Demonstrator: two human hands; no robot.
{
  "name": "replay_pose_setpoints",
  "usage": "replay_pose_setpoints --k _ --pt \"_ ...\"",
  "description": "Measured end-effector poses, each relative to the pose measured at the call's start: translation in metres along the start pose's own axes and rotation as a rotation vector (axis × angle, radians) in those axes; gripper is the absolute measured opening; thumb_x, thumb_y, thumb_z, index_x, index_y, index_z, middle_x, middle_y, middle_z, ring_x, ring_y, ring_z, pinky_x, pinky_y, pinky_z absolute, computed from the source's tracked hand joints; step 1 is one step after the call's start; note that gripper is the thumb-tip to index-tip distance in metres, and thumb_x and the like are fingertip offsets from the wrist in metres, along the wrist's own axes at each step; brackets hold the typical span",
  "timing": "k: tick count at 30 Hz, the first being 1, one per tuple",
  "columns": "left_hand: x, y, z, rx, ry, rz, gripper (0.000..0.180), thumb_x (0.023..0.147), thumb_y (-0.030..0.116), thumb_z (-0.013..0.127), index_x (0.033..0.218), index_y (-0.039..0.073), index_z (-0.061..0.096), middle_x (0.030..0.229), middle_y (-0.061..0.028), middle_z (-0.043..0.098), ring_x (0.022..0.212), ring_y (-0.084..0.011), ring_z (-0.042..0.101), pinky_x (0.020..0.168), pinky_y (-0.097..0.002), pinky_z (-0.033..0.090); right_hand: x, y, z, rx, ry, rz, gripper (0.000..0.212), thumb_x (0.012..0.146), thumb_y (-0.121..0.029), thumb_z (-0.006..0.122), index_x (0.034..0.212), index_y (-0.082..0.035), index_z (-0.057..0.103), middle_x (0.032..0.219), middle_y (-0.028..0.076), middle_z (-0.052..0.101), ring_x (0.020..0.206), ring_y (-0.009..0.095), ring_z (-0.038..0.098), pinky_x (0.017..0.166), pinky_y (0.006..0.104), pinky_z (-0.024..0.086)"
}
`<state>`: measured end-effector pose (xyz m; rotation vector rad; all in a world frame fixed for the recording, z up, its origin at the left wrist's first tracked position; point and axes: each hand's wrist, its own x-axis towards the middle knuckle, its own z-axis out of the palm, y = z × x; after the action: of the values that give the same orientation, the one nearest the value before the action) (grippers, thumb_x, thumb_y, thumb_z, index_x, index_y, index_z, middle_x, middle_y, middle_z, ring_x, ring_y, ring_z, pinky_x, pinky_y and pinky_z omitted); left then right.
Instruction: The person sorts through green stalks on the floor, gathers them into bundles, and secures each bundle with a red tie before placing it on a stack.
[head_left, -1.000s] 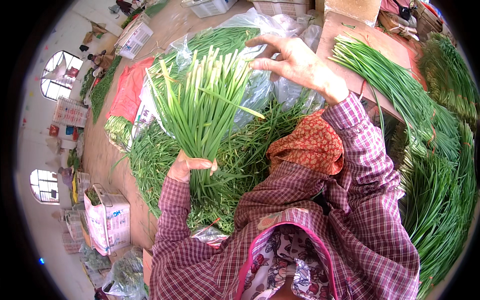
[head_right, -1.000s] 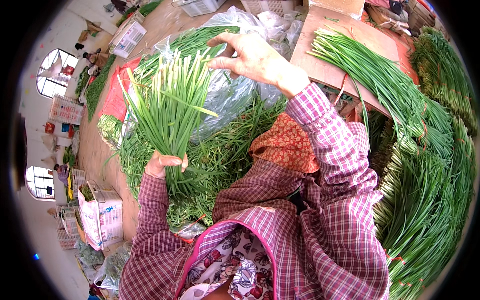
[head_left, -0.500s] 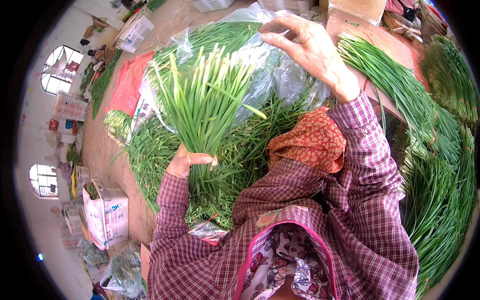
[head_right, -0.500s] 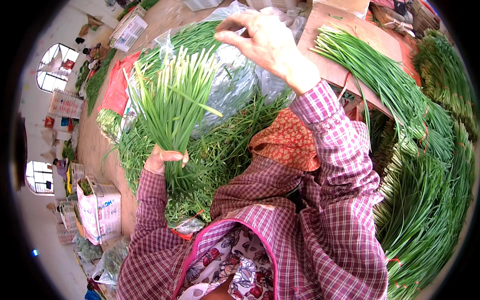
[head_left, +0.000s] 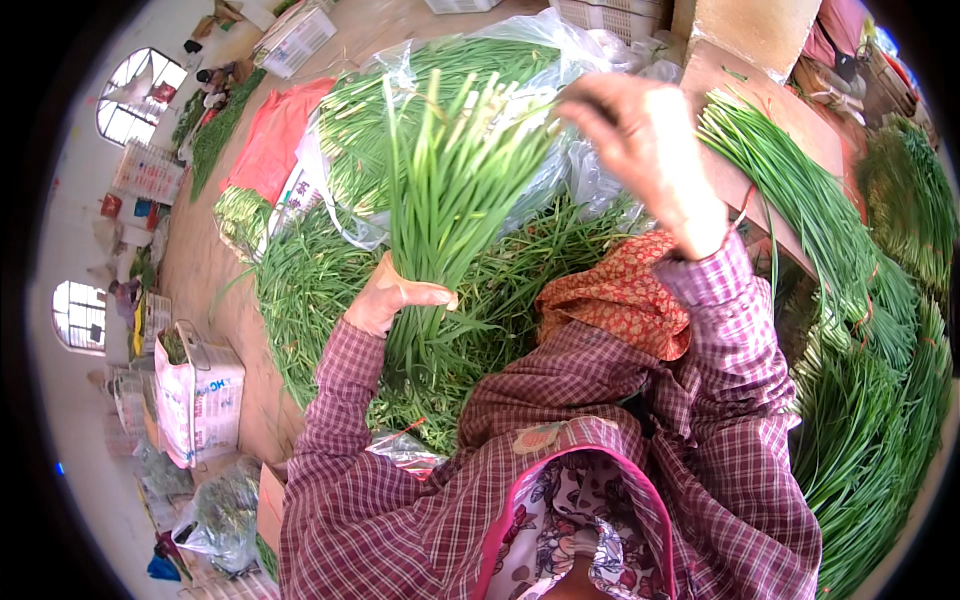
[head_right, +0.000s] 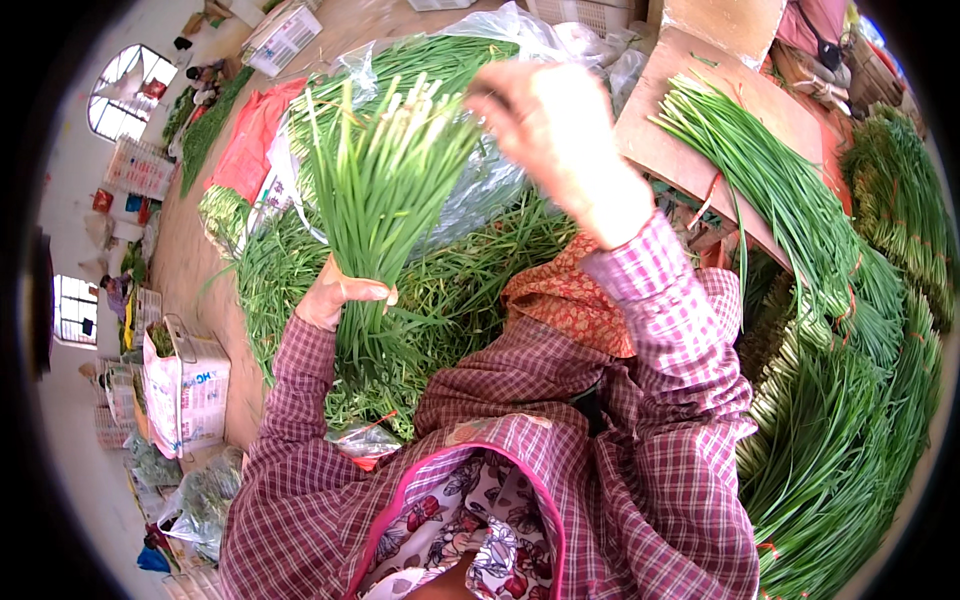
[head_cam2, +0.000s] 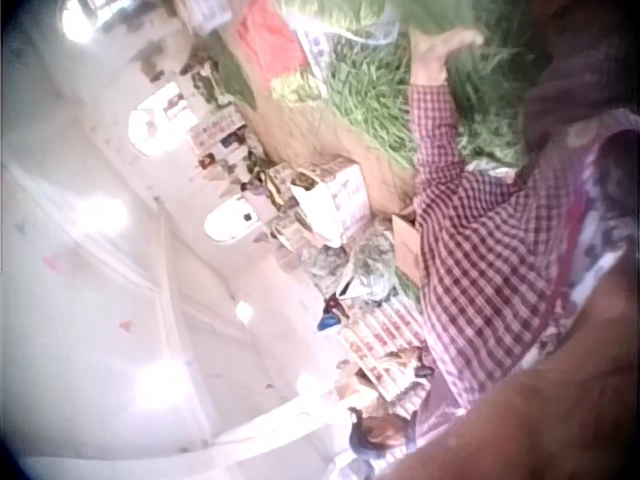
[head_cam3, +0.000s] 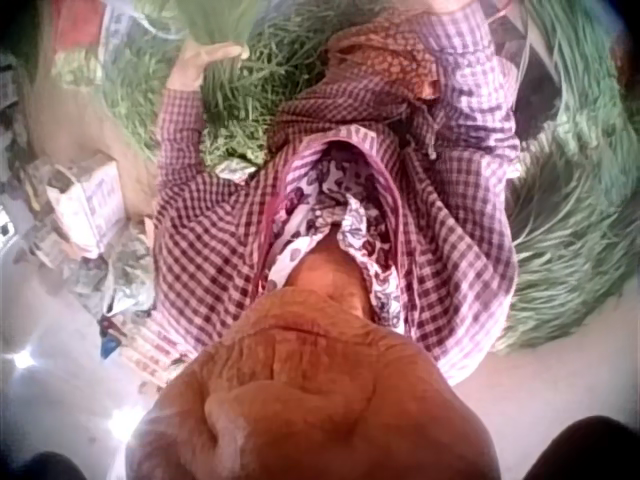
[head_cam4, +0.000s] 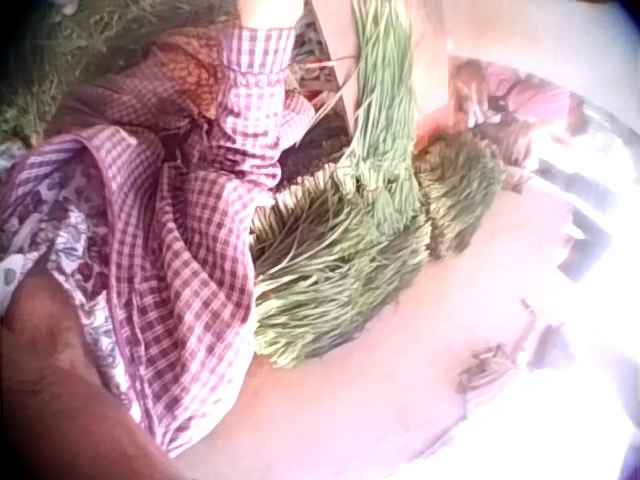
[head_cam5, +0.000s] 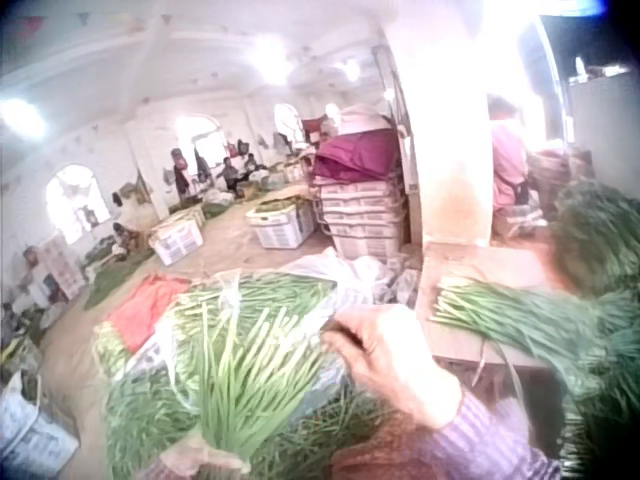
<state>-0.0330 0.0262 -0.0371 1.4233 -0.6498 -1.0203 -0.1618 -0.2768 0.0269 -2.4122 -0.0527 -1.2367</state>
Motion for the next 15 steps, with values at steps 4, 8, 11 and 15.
replay_pose_setpoints --k 4,8,11,15 --pt "-0.004 0.000 0.001 0.030 0.028 -0.004 0.060 0.067 -0.005 0.076 0.122 -0.006 0.052 0.097 -0.0169 0.067 0.079 -0.0260 0.070 0.073 -0.0373 0.059 0.010 0.035 -0.035 -0.221 0.093 0.128 0.019 0.087 -0.030 0.067 0.091 -0.012 0.072 0.080 0.009 0.071 0.068 0.023 0.069 0.064 0.0341 0.055" --pt "-0.004 -0.001 0.003 0.003 0.028 -0.020 0.059 0.068 -0.005 0.076 0.122 -0.006 0.052 0.100 -0.0161 0.067 0.080 -0.0255 0.070 0.076 -0.0367 0.059 0.011 0.017 -0.023 -0.177 -0.068 0.023 0.035 0.084 -0.044 0.068 0.102 -0.014 0.071 0.101 0.009 0.068 0.096 0.025 0.064 0.085 0.0374 0.050" --pt "-0.004 -0.006 -0.006 0.011 0.002 -0.028 0.060 0.069 -0.005 0.076 0.123 -0.006 0.051 0.103 -0.0160 0.066 0.082 -0.0258 0.070 0.078 -0.0371 0.059 0.017 -0.012 0.009 0.038 -0.169 -0.104 0.042 0.082 -0.049 0.069 0.107 -0.016 0.071 0.113 0.009 0.063 0.113 0.028 0.053 0.098 0.0407 0.043" --pt "0.003 0.002 0.000 0.051 -0.026 -0.052 0.066 0.069 -0.004 0.077 0.128 -0.006 0.047 0.110 -0.0168 0.064 0.084 -0.0267 0.070 0.079 -0.0384 0.060 0.019 -0.012 0.039 0.185 -0.188 -0.135 0.033 0.081 -0.039 0.073 0.100 -0.012 0.073 0.111 0.008 0.065 0.110 0.027 0.055 0.094 0.0413 0.046"
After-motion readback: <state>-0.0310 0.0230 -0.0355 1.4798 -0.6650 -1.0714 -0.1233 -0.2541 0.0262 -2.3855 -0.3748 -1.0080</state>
